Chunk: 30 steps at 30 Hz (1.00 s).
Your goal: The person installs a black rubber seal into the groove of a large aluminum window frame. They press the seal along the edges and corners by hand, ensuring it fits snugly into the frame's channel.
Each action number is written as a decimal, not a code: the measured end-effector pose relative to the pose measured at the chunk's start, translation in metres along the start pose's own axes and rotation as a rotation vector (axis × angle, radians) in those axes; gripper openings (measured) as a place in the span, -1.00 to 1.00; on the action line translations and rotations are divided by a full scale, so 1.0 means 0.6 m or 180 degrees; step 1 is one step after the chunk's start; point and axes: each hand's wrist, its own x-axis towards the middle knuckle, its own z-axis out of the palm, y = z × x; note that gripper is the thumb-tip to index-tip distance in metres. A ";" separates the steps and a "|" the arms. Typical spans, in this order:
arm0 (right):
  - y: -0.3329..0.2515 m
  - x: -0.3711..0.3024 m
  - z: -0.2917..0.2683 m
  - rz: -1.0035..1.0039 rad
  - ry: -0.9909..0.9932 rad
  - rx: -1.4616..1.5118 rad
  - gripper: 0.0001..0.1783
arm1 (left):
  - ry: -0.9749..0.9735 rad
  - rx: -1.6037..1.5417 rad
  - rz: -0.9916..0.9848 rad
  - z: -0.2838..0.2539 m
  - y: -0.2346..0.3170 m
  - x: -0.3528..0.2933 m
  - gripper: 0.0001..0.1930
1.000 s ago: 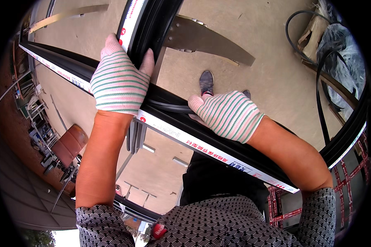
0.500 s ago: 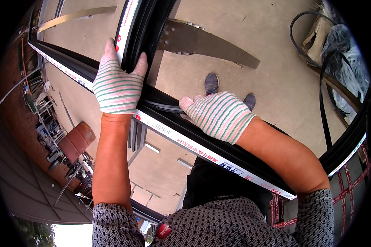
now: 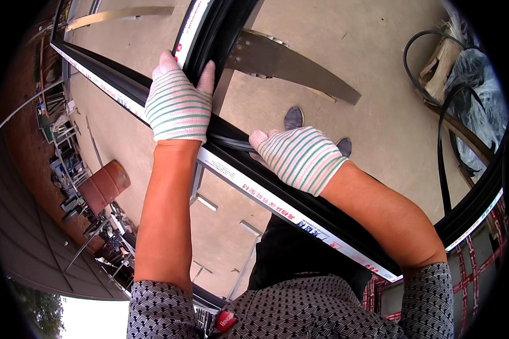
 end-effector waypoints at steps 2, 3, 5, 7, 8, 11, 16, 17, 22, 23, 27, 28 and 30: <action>-0.004 -0.002 -0.003 0.0040 -0.0007 0.0085 -0.54 | -0.0005 0.0000 -0.0029 0.002 -0.002 0.000 -0.24; -0.005 -0.001 -0.001 0.0018 0.0007 -0.0002 -0.55 | 0.0029 0.0012 -0.0048 0.003 -0.002 0.000 -0.24; -0.003 0.004 0.007 -0.0014 0.0059 -0.0173 -0.58 | 0.0035 0.0008 -0.0010 0.003 -0.006 -0.001 -0.24; 0.001 0.008 0.013 -0.0013 0.0134 -0.0185 -0.53 | 0.0092 0.0008 0.0014 0.006 -0.008 -0.002 -0.23; 0.002 0.009 0.015 -0.0005 0.0174 -0.0188 -0.51 | 0.0144 0.0009 0.0020 0.008 -0.008 -0.002 -0.22; -0.001 0.011 0.014 0.0274 0.0013 0.0272 -0.35 | -0.0040 0.0091 -0.0253 0.001 0.008 0.003 -0.18; 0.003 0.008 0.015 -0.0013 0.0135 -0.0107 -0.52 | -0.0197 0.0118 -0.0404 -0.003 0.016 0.010 -0.15; 0.003 0.008 0.016 -0.0069 0.0191 -0.0212 -0.56 | -0.0143 0.0142 -0.0423 0.000 0.019 0.011 -0.14; 0.007 0.013 0.025 -0.0124 0.0335 -0.0534 -0.65 | -0.0170 0.0032 -0.0539 -0.001 0.033 0.025 -0.13; 0.007 0.013 0.025 -0.0097 0.0298 -0.0528 -0.65 | -0.0183 0.0042 -0.0555 0.000 0.033 0.025 -0.13; 0.004 0.012 0.025 -0.0130 0.0318 -0.0572 -0.66 | -0.0020 -0.0016 -0.0471 0.011 0.024 0.023 -0.19; 0.006 0.011 0.024 -0.0157 0.0380 -0.0606 -0.65 | 0.0032 -0.0085 -0.0419 0.012 0.025 0.025 -0.20; 0.006 0.011 0.026 -0.0099 0.0346 -0.0626 -0.64 | -0.0022 -0.0058 -0.0474 0.013 0.027 0.025 -0.23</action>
